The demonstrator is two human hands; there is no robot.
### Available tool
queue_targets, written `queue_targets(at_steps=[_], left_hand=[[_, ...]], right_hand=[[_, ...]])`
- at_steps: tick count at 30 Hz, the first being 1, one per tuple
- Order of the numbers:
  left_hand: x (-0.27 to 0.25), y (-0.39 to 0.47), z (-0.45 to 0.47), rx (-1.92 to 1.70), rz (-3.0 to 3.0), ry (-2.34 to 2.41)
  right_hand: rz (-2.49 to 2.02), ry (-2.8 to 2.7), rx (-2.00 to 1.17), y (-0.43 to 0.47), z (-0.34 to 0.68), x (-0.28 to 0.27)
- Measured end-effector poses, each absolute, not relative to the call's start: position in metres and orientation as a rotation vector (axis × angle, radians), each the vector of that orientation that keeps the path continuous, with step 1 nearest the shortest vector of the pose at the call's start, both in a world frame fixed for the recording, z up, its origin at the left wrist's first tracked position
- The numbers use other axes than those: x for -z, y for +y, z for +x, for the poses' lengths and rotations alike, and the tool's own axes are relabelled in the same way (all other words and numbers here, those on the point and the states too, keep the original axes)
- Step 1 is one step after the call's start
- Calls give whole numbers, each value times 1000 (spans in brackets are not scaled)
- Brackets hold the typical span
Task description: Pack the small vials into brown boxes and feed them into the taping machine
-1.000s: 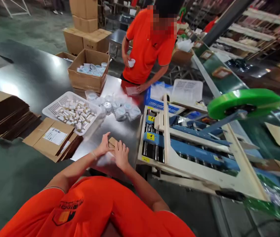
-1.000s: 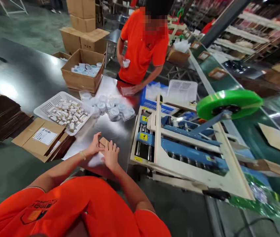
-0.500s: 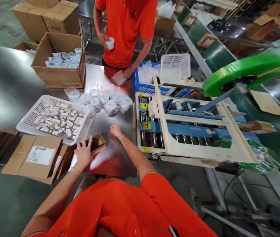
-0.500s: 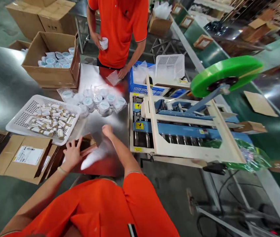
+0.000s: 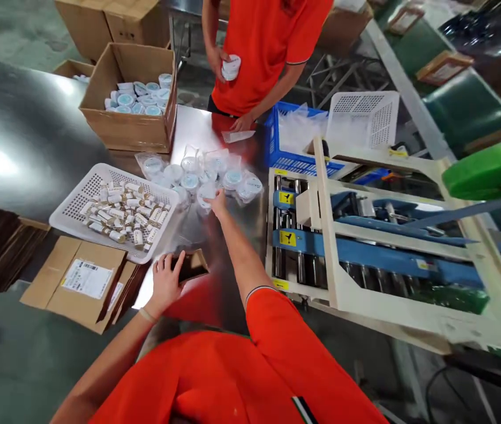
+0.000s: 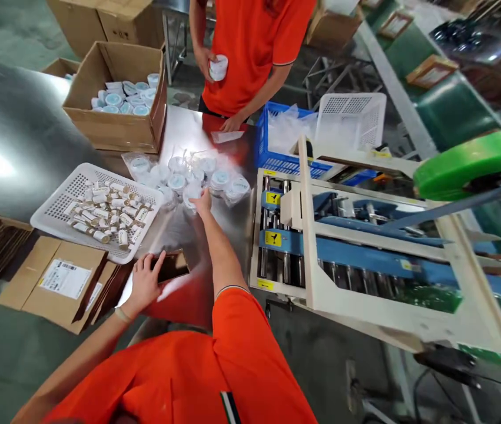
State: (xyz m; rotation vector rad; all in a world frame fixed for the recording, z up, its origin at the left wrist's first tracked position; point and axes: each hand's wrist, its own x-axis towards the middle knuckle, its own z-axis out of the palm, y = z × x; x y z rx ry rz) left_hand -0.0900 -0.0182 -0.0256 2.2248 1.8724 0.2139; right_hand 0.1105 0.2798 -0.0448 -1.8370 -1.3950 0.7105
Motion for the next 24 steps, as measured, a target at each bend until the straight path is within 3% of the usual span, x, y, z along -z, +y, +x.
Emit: queue_targets(at_steps=[6,8,11,14,19,21,24], left_hand=[[48,-6,-93,-765,1994,1680],[52,-5,-92,-899,1891,1631],[51,-4,-87,-935,1810,1586],[43,-2,-85,-762,1877,1570],[28,3,-86,-476,2067,1489],[26,4,-86,-424,2129,1426],[26,5,-82,-342,2205,1356]], right_hand=[[-1093,-2143,-354,122,138,12],[-940,-2420,-443,70,142,5],[-1139,-2693,-749,32,128,1],[-1365,-2707,-1135,43,102,0],[-1276,-2819,-1742,123,76,-16],[-1265,-2992,-1609,161,56,-26],[-1317,-2969,-1057,204,-10,-32]])
